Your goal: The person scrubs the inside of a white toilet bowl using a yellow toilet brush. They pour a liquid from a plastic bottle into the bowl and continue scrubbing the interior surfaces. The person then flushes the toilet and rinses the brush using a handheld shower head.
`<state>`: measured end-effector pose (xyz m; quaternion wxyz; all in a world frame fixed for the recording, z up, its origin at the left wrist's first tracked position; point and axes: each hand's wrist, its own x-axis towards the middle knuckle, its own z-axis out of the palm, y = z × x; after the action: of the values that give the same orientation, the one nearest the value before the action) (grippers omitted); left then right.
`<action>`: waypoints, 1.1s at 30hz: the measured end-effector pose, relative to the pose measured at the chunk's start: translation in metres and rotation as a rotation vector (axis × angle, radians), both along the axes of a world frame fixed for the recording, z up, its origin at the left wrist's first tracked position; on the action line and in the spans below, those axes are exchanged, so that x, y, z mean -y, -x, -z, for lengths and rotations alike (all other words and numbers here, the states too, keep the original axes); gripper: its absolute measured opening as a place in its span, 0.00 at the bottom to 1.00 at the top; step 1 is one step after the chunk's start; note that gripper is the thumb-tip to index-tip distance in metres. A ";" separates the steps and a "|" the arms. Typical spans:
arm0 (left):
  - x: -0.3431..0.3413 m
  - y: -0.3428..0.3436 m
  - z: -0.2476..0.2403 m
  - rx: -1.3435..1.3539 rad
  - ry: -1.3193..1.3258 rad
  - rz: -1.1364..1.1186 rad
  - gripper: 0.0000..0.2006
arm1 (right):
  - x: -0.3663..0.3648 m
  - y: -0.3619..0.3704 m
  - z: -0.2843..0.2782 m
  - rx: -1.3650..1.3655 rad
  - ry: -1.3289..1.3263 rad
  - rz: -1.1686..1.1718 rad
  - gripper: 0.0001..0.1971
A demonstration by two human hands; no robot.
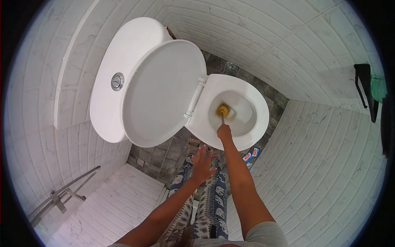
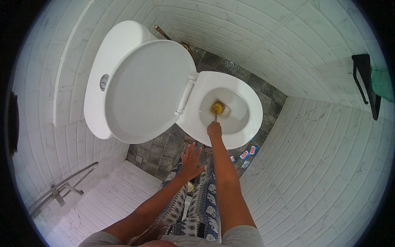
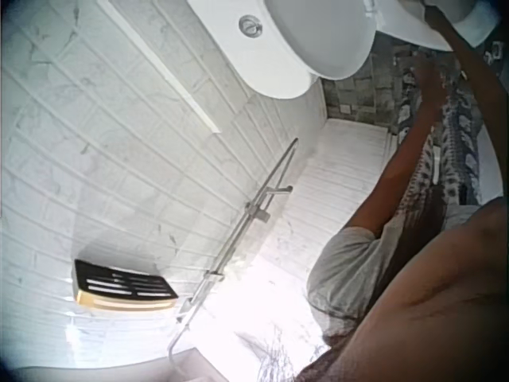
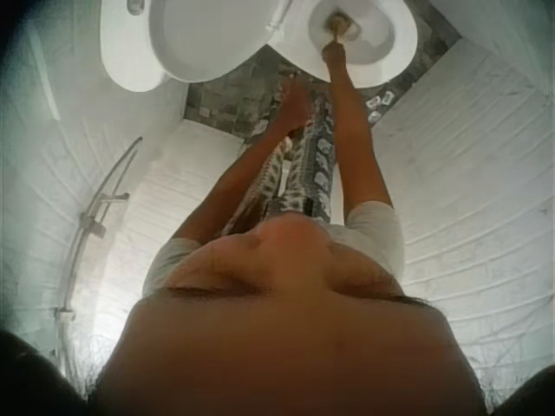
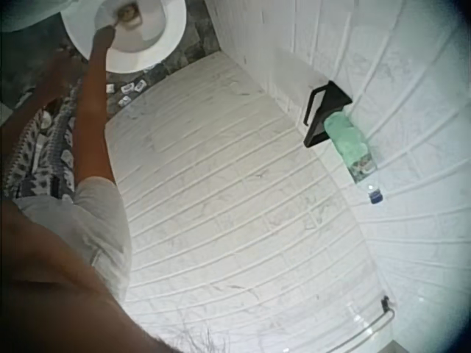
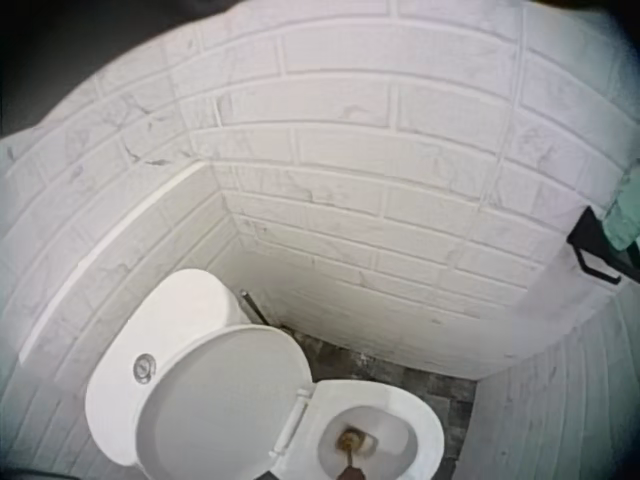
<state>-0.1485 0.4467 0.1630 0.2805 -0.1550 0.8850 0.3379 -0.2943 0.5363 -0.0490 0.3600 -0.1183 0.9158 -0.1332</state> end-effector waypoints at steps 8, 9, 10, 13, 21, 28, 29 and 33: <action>0.016 0.030 0.013 -0.062 0.019 0.016 0.32 | -0.080 0.085 -0.210 0.156 -0.328 -0.531 0.10; 0.021 0.030 0.021 -0.059 0.027 0.010 0.32 | -0.065 0.097 -0.223 0.102 -0.402 -0.512 0.10; 0.025 0.027 0.026 -0.055 0.038 0.001 0.31 | -0.047 0.104 -0.239 0.046 -0.474 -0.496 0.10; 0.028 0.036 0.026 -0.013 0.027 0.015 0.31 | -0.060 0.054 -0.199 -0.080 -0.405 -0.203 0.10; 0.035 0.026 0.045 0.034 0.011 0.060 0.30 | -0.084 0.069 -0.142 0.139 -0.028 -0.523 0.08; 0.039 0.025 0.051 0.051 0.022 0.059 0.30 | -0.055 0.037 -0.162 -0.112 -0.344 -0.129 0.11; 0.040 0.028 0.050 0.048 0.015 0.055 0.31 | -0.049 0.021 -0.145 -0.068 -0.322 -0.205 0.11; 0.040 0.031 0.049 0.008 0.015 0.077 0.31 | -0.001 0.021 -0.086 -0.055 -0.169 -0.198 0.10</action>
<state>-0.1799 0.4067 0.1137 0.2955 -0.1244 0.8917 0.3194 -0.3156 0.5371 0.0365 0.3547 -0.1812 0.9171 -0.0162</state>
